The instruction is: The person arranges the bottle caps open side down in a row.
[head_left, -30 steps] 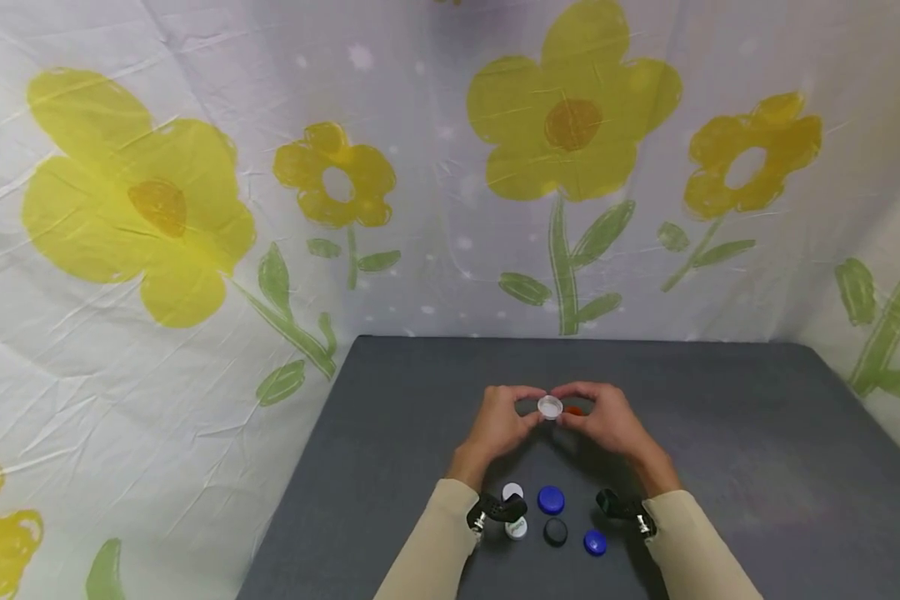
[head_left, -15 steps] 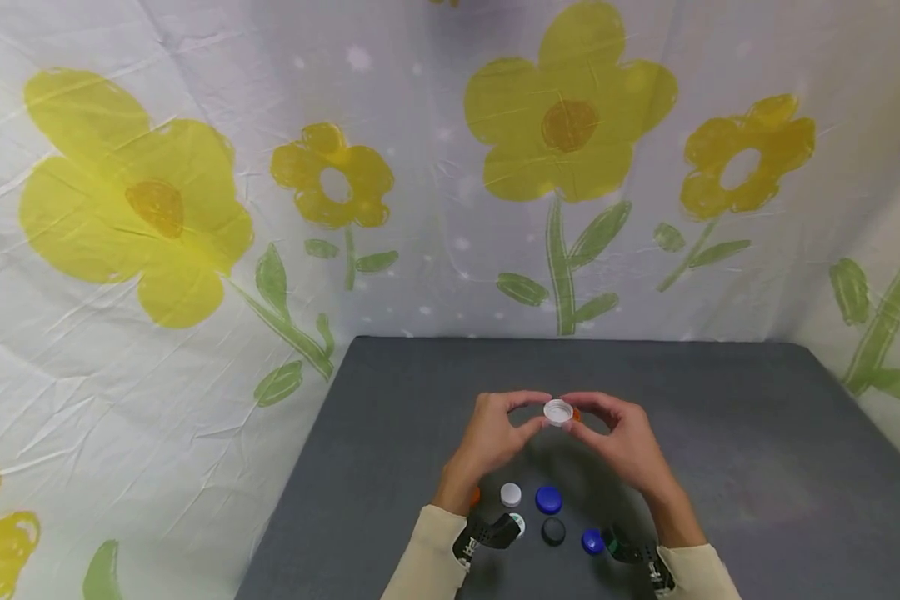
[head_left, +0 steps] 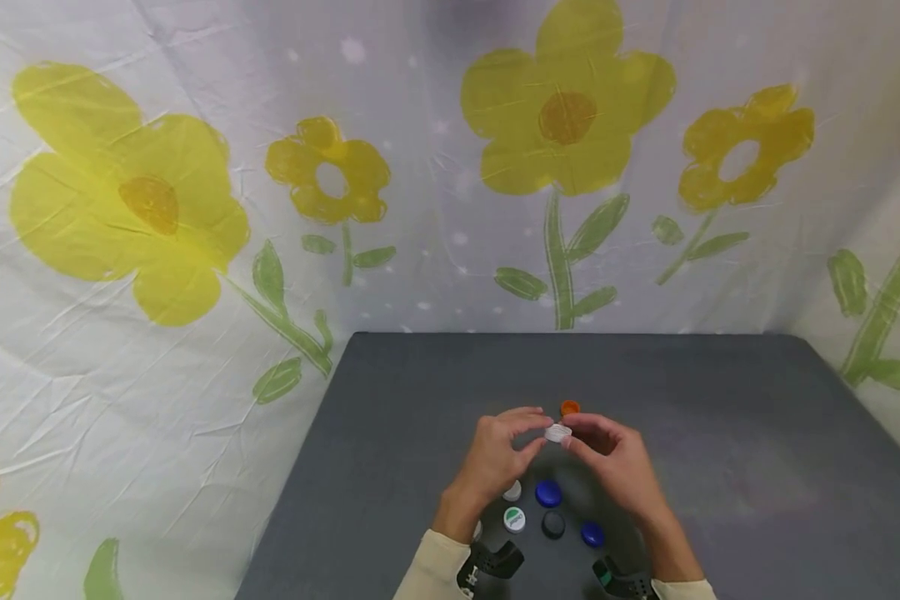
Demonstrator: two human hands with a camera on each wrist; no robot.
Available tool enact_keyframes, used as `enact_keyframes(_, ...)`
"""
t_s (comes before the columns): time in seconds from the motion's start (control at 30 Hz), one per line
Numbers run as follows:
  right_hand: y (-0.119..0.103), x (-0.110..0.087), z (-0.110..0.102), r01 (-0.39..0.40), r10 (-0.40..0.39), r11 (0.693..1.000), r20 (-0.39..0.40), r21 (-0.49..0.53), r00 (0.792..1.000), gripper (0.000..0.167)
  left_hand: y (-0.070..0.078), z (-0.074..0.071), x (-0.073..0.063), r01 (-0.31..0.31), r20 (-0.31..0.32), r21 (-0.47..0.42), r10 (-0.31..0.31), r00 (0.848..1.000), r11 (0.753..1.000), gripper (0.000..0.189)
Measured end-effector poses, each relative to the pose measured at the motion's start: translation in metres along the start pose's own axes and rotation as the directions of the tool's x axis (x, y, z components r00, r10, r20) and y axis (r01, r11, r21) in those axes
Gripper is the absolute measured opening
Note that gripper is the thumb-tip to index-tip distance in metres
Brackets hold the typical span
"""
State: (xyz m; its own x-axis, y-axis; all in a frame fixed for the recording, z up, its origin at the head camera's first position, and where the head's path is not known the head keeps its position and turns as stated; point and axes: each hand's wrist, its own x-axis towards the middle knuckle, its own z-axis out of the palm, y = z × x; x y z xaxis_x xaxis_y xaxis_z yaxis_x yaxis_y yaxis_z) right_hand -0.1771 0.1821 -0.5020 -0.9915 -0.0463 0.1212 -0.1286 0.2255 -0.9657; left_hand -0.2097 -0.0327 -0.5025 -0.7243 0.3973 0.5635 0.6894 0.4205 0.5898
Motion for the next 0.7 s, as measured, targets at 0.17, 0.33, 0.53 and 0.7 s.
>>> enact_keyframes(0.17, 0.000, 0.000, 0.004, 0.030, -0.031, 0.999, -0.045, -0.014, 0.999, 0.034, -0.001, 0.003, -0.001, 0.036, -0.058, -0.052, -0.039, 0.998, 0.998, 0.023)
enact_keyframes(0.33, 0.001, 0.002, 0.005, 0.250, -0.249, 0.968, -0.109, -0.006, 0.962, 0.030, 0.002, 0.000, -0.001, 0.232, -0.053, -0.246, -0.252, 0.966, 0.941, 0.020)
enact_keyframes(0.53, -0.001, 0.003, 0.011, 0.492, -0.504, 0.862, -0.104, -0.119, 0.858, 0.053, 0.000, -0.003, -0.001, 0.467, 0.084, -0.478, -0.490, 0.867, 0.744, 0.018)
enact_keyframes(0.7, 0.002, 0.005, 0.015, 0.538, -0.578, 0.804, -0.123, -0.251, 0.806, 0.056, -0.003, -0.006, -0.002, 0.544, 0.198, -0.608, -0.553, 0.809, 0.578, 0.022)
